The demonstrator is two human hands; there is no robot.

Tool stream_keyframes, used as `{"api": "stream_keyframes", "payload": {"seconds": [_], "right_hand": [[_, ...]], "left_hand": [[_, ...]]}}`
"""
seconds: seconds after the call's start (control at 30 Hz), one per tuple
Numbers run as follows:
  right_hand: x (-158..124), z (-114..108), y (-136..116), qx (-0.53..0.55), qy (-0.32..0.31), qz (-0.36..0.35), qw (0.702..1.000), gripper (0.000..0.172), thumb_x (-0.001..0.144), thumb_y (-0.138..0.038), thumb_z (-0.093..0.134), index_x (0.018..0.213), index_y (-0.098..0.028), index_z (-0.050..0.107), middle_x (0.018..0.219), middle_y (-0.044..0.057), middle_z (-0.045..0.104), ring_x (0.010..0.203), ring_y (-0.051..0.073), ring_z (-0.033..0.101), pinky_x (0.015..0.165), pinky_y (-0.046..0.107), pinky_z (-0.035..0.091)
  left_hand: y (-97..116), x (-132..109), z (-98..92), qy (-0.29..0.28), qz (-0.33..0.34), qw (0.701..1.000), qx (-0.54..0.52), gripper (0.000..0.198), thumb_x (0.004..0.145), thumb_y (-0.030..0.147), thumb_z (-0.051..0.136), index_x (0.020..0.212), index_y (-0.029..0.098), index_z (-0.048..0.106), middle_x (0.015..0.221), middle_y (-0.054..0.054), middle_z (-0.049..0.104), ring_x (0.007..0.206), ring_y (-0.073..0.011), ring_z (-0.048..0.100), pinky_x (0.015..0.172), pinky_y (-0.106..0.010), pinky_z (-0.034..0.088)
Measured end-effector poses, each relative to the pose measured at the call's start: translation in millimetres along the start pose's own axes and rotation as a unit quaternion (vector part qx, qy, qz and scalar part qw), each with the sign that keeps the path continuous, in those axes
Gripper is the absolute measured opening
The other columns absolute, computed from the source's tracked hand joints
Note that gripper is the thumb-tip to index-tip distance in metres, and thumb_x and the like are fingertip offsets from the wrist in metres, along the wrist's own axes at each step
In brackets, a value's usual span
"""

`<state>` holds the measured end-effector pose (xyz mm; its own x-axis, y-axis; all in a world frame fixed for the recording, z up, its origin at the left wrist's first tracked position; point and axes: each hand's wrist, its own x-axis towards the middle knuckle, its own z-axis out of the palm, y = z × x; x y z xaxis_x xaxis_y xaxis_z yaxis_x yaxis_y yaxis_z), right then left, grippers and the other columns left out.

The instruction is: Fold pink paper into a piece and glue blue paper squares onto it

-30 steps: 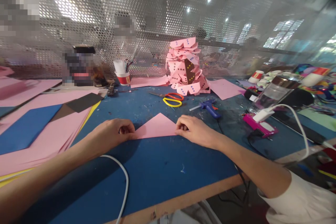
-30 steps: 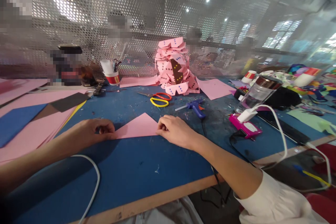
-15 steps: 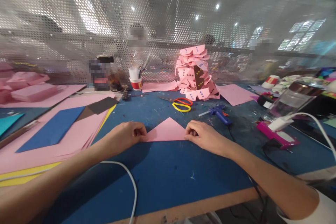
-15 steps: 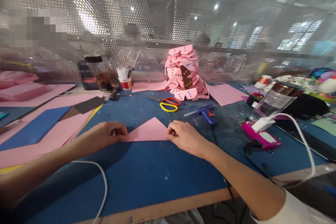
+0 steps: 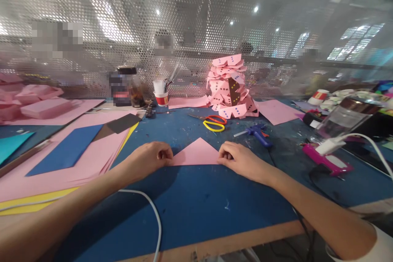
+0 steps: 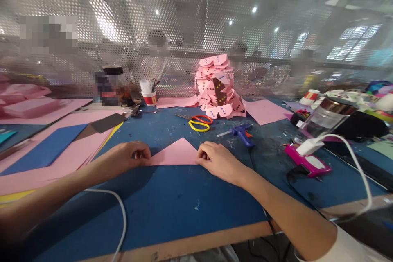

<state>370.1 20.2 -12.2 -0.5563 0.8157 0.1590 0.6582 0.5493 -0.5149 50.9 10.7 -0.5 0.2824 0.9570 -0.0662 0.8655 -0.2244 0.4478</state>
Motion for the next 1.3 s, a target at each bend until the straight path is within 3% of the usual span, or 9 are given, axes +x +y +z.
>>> {"api": "stream_keyframes", "payload": {"seconds": [0.7,0.93,1.3], "right_hand": [[-2.3,-7.3,5.4,-0.004,-0.029,-0.004,1.0,0.005,0.093,-0.019,0.062,0.09,-0.023,0.065,0.091,0.0,0.064,0.086,0.016,0.057,0.078,0.029,0.041],[-2.5,-12.6,13.4,0.015,-0.047,-0.001,0.999,0.007,0.092,-0.019,0.061,0.093,-0.023,0.067,0.093,0.001,0.063,0.085,0.016,0.057,0.076,0.028,0.042],[-2.4,-19.0,10.6,0.031,-0.073,0.0,0.997,0.014,0.092,-0.013,0.058,0.097,-0.022,0.068,0.096,0.002,0.064,0.085,0.015,0.059,0.076,0.028,0.044]], "left_hand": [[9.8,-6.4,3.6,0.019,0.115,0.993,0.021,0.018,0.087,0.023,0.05,0.086,0.023,0.068,0.092,-0.001,0.067,0.081,-0.0176,0.062,0.075,-0.029,0.044],[7.2,-10.9,10.4,0.033,0.141,0.988,0.049,0.026,0.092,0.019,0.04,0.089,0.022,0.066,0.097,-0.004,0.066,0.09,-0.0204,0.062,0.081,-0.031,0.044],[3.7,-18.9,11.8,0.048,0.234,0.963,0.123,0.031,0.102,0.017,0.033,0.102,0.021,0.064,0.1,-0.006,0.065,0.087,-0.0181,0.065,0.076,-0.029,0.047]]}}
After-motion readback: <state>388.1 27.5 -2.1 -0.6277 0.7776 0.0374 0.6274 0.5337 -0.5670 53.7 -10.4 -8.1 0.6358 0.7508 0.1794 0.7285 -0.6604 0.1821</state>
